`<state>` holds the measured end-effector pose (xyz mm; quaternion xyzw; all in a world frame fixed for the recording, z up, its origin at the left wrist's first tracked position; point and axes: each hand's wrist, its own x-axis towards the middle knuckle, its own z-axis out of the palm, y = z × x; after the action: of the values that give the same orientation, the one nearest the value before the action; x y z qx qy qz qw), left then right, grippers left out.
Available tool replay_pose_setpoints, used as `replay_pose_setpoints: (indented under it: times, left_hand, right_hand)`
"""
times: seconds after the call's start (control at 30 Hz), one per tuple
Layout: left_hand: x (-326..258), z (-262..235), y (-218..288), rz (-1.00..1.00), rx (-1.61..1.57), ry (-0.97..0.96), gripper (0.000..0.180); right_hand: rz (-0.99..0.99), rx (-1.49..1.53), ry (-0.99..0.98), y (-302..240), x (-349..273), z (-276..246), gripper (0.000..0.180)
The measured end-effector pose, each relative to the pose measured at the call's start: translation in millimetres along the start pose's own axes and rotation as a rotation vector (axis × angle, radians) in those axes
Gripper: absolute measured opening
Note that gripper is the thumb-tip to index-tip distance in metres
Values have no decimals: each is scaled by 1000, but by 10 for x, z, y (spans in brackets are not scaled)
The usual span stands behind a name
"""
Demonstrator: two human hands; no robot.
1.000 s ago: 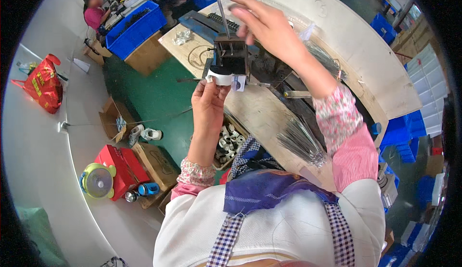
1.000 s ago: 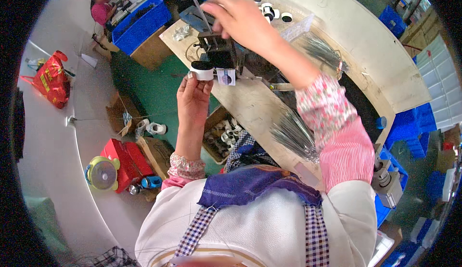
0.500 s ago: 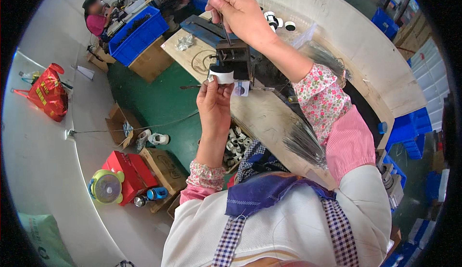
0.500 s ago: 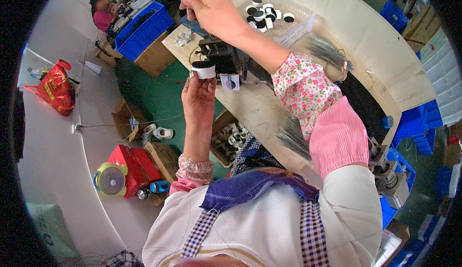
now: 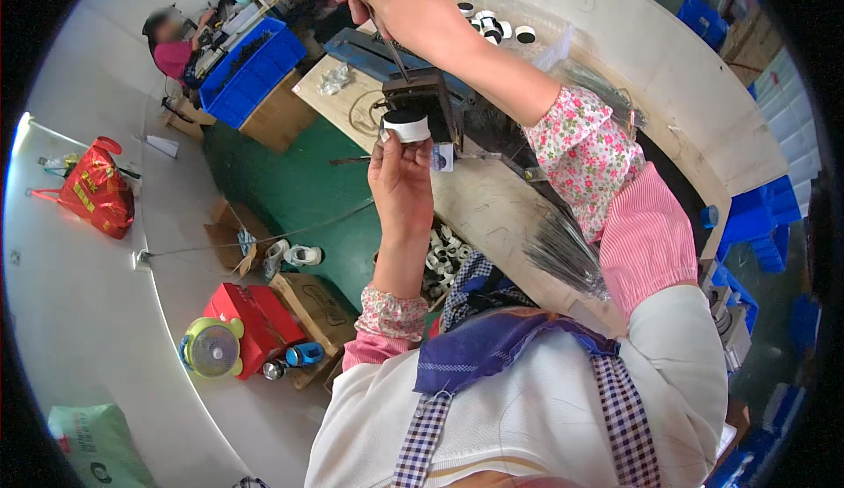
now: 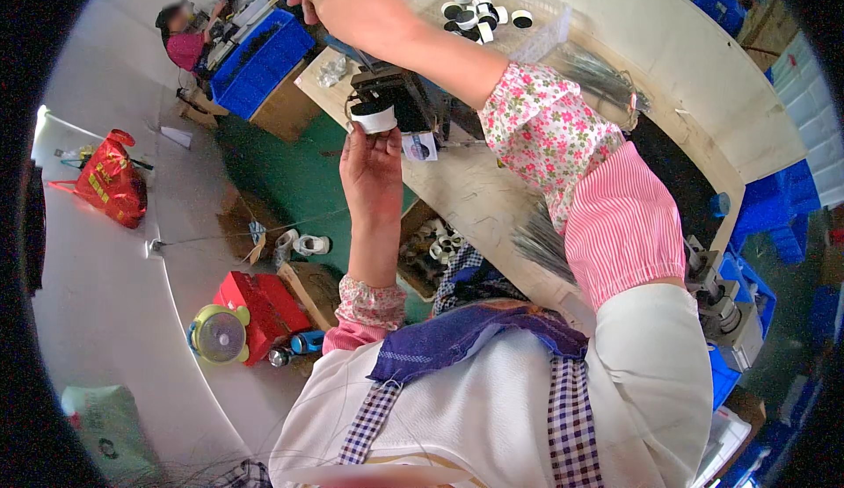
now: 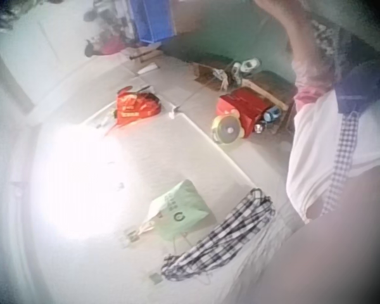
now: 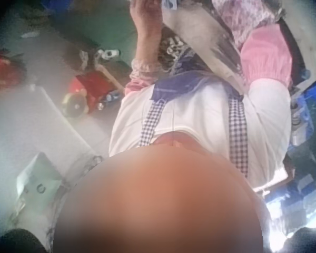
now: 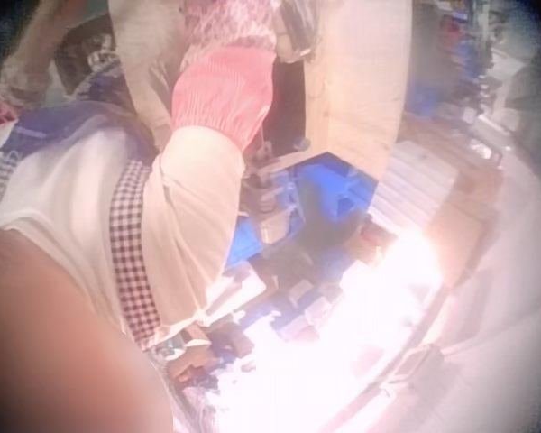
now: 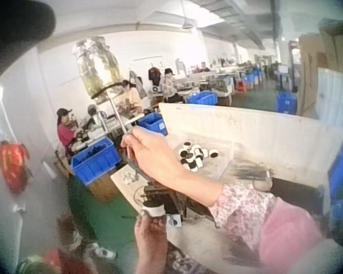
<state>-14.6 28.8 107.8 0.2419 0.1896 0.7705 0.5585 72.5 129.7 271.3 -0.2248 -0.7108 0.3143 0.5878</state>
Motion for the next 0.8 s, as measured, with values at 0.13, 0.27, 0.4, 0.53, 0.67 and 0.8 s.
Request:
replay_pose_setpoints:
  times: [0.13,0.27,0.4,0.53,0.67,0.8]
  left_hand:
    - [22,34,-92,3,-34,-20,18]
    - [61,93,-173,67,0,14,13]
    - [103,224,-215,117,136,124,13]
    - [193,324,-227,78,262,264,18]
    - [208,348,-168,-15,253,325,19]
    - [252,351,-157,-39,297,367,16]
  right_hand:
    - [-28,24,14,3,8,-7,25]
    - [3,34,-2,8,26,4,25]
    - [-27,-3,27,57,59,11,26]
    - [-37,35,-18,136,124,-12,27]
    - [27,105,-27,165,153,8,27]
    - [24,116,-22,214,169,6,27]
